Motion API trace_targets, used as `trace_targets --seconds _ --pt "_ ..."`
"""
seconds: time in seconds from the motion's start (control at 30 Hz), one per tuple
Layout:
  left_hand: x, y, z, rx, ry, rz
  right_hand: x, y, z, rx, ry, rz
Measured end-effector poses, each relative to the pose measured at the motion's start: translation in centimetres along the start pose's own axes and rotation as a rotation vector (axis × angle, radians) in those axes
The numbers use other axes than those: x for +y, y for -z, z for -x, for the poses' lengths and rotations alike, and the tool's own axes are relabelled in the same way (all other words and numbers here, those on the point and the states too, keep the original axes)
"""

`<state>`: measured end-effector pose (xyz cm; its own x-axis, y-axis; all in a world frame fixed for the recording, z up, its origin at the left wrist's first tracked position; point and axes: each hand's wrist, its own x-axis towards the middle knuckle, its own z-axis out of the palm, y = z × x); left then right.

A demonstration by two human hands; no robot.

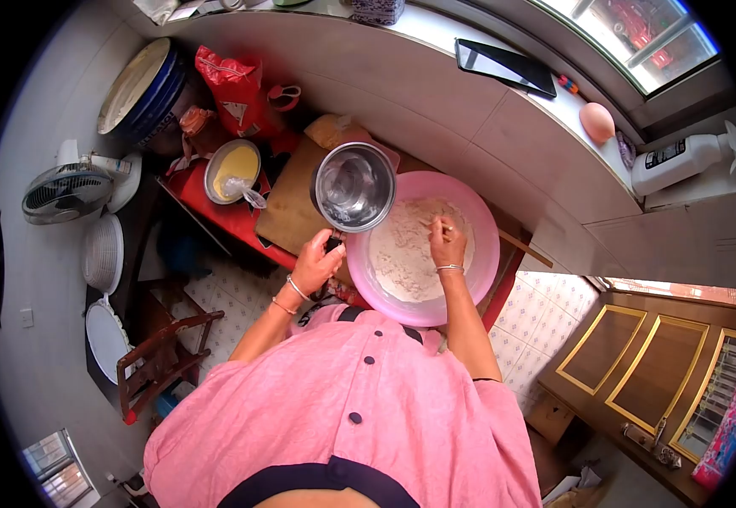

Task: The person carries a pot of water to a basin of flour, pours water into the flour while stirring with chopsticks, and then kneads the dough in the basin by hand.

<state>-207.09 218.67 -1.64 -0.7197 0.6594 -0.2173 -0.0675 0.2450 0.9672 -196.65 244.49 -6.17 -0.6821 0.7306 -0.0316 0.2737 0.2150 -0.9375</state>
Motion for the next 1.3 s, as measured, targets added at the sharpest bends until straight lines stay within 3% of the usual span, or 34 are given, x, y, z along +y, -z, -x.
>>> trace_targets --seconds 0.1,0.2,0.37,0.43,0.6,0.73,0.83,1.03,1.17,1.3 --pt "0.3 0.7 -1.4 -0.032 -0.012 0.034 0.2 0.4 4.2 -0.12 0.005 0.025" --pt "0.7 0.6 -2.9 -0.04 -0.035 0.033 -1.3 2.8 6.4 -0.248 -0.136 -0.046" --pt "0.7 0.5 -4.7 -0.099 -0.081 0.003 -2.2 8.8 4.5 0.143 -0.138 -0.085" --pt "1.5 0.5 -5.2 -0.145 -0.02 0.064 -0.2 9.0 3.2 0.402 -0.154 -0.064" --pt "2.6 0.2 -6.6 -0.231 -0.045 -0.025 1.4 1.0 3.7 0.276 -0.144 -0.006" --pt "2.2 -0.3 -7.4 -0.291 -0.091 -0.066 -2.2 1.0 7.2 0.126 -0.194 -0.099" --pt "1.6 -0.5 -8.0 -0.298 -0.109 -0.109 -3.7 4.1 9.6 0.155 -0.268 -0.166" --pt "2.3 -1.8 -8.4 -0.301 -0.215 -0.273 1.0 6.0 9.8 0.529 -0.259 0.01" --pt "1.9 -3.1 -8.7 -0.341 -0.211 -0.343 1.2 0.5 7.1 0.362 -0.142 -0.078" --pt "2.5 -4.1 -9.2 -0.351 -0.236 -0.273 -1.7 1.7 9.3 0.165 -0.134 -0.067"
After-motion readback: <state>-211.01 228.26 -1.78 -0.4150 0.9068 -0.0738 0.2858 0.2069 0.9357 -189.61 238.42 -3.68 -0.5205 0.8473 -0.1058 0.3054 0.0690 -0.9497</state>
